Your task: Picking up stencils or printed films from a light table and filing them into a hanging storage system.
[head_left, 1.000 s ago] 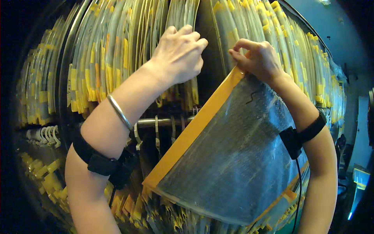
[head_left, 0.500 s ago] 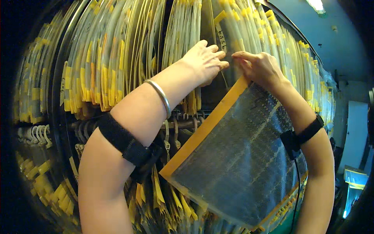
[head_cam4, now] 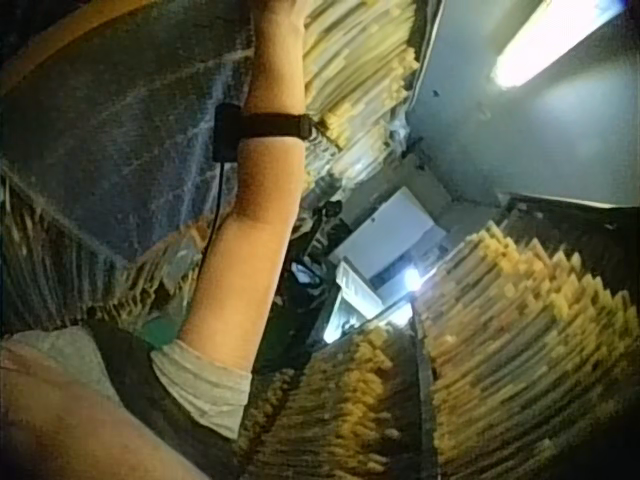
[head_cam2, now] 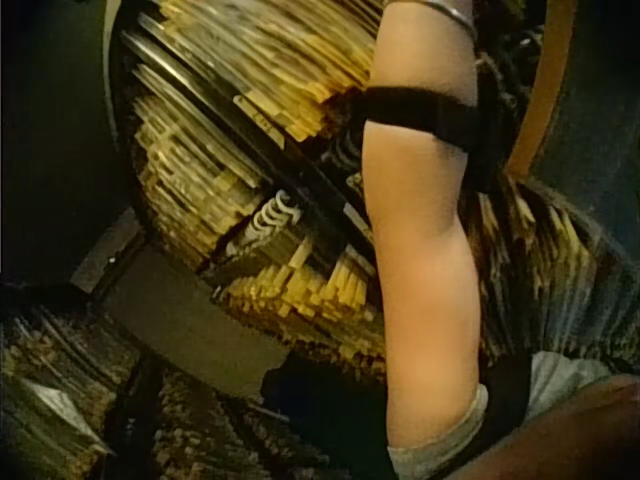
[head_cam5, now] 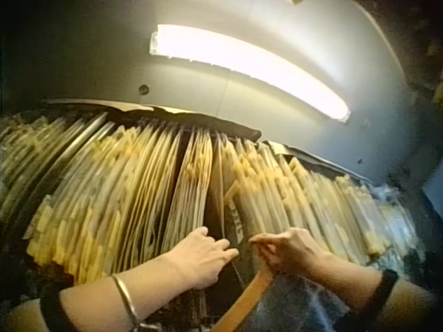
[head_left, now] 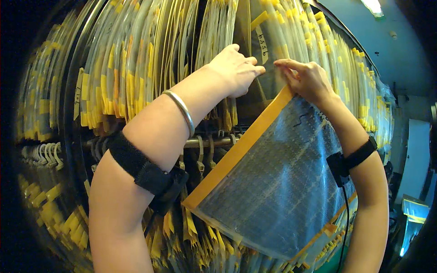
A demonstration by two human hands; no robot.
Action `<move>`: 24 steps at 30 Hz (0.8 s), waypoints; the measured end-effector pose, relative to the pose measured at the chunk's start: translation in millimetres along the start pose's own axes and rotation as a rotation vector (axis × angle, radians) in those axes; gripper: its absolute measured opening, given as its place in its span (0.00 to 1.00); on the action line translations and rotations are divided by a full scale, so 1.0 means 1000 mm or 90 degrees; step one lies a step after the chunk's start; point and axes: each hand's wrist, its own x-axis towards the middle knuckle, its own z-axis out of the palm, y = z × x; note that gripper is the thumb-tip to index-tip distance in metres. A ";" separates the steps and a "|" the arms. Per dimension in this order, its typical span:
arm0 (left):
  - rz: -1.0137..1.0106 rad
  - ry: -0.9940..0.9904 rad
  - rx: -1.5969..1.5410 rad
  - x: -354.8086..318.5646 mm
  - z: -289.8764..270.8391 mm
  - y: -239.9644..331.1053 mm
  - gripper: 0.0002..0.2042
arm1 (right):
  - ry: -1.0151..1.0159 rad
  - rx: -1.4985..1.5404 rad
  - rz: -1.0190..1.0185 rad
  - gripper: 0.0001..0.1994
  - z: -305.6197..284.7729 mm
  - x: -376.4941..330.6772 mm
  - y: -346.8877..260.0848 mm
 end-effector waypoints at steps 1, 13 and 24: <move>-0.006 -0.007 -0.004 -0.001 0.000 -0.001 0.22 | -0.007 -0.008 0.012 0.08 0.001 0.000 0.000; -0.107 0.448 -0.157 -0.026 0.039 -0.050 0.21 | -0.092 -0.088 -0.088 0.16 -0.012 0.041 -0.055; -0.149 0.488 -0.277 -0.031 0.037 -0.045 0.27 | -0.135 -0.079 -0.155 0.24 -0.005 0.054 -0.064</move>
